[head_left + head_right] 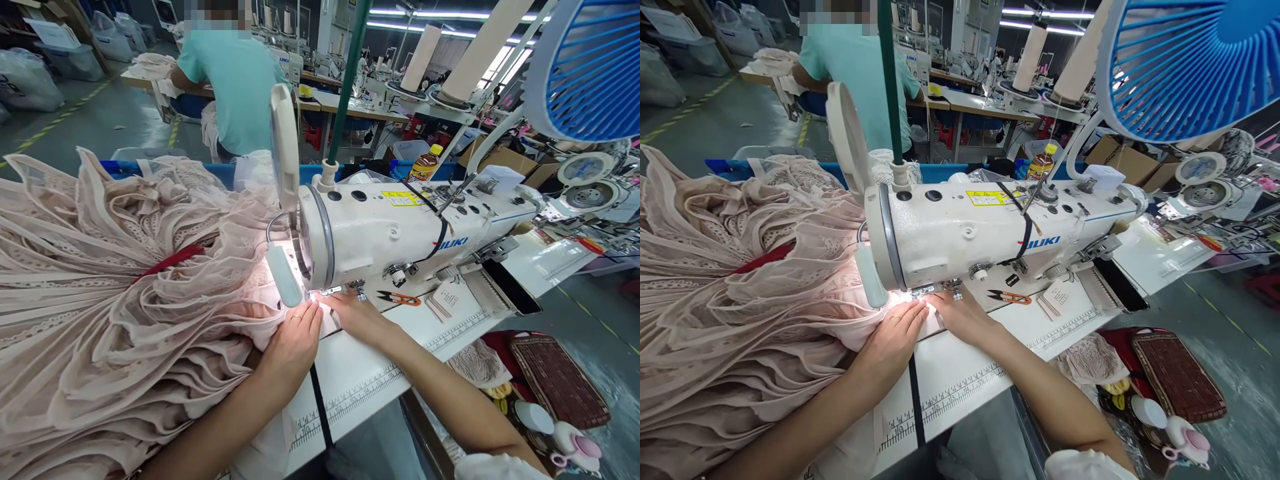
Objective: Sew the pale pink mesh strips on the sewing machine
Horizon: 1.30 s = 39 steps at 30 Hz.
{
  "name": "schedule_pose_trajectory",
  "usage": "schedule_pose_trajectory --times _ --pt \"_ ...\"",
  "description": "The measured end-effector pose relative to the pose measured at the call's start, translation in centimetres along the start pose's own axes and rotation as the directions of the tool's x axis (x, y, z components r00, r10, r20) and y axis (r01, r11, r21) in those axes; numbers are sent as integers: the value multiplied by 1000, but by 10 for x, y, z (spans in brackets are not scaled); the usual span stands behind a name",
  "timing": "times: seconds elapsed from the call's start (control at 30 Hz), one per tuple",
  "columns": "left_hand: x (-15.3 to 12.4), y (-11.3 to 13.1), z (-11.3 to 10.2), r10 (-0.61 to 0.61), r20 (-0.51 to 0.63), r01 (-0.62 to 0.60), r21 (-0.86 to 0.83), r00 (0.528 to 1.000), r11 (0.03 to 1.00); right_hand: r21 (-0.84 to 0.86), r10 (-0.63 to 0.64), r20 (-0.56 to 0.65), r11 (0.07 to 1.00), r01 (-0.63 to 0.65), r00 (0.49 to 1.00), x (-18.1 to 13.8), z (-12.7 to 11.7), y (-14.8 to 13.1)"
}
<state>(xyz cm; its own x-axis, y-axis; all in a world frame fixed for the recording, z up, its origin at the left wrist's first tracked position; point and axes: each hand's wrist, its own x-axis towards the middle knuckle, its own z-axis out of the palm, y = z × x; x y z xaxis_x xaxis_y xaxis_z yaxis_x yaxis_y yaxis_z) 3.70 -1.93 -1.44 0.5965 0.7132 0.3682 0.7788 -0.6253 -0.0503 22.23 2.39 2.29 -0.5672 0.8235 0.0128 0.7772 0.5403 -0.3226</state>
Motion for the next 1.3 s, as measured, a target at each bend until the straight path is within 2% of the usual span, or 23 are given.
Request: schedule_pose_trajectory --times 0.17,0.37,0.7,0.9,1.07,1.17,1.3 --pt "-1 -2 4 -7 12 8 -48 1000 999 -8 34 22 999 -34 999 0 -1 -2" --pt "1 -5 1 12 5 -12 -18 1000 1000 -21 94 83 995 -93 992 1 -2 -2" --pt "1 -8 2 -12 -14 10 -88 1000 996 22 93 72 995 -94 993 1 1 1" --pt "5 -8 -3 10 -58 -8 32 998 999 -31 103 102 994 -101 989 4 -1 -1" --pt "6 -5 -11 29 -80 -19 120 996 993 -90 94 73 992 -88 993 7 0 -6" --pt "6 -11 -18 36 -3 -35 113 999 993 -146 104 53 985 -95 993 6 5 -6" --pt "4 -35 -21 32 142 -17 -103 989 995 -135 54 -3 989 -54 999 0 9 -2"
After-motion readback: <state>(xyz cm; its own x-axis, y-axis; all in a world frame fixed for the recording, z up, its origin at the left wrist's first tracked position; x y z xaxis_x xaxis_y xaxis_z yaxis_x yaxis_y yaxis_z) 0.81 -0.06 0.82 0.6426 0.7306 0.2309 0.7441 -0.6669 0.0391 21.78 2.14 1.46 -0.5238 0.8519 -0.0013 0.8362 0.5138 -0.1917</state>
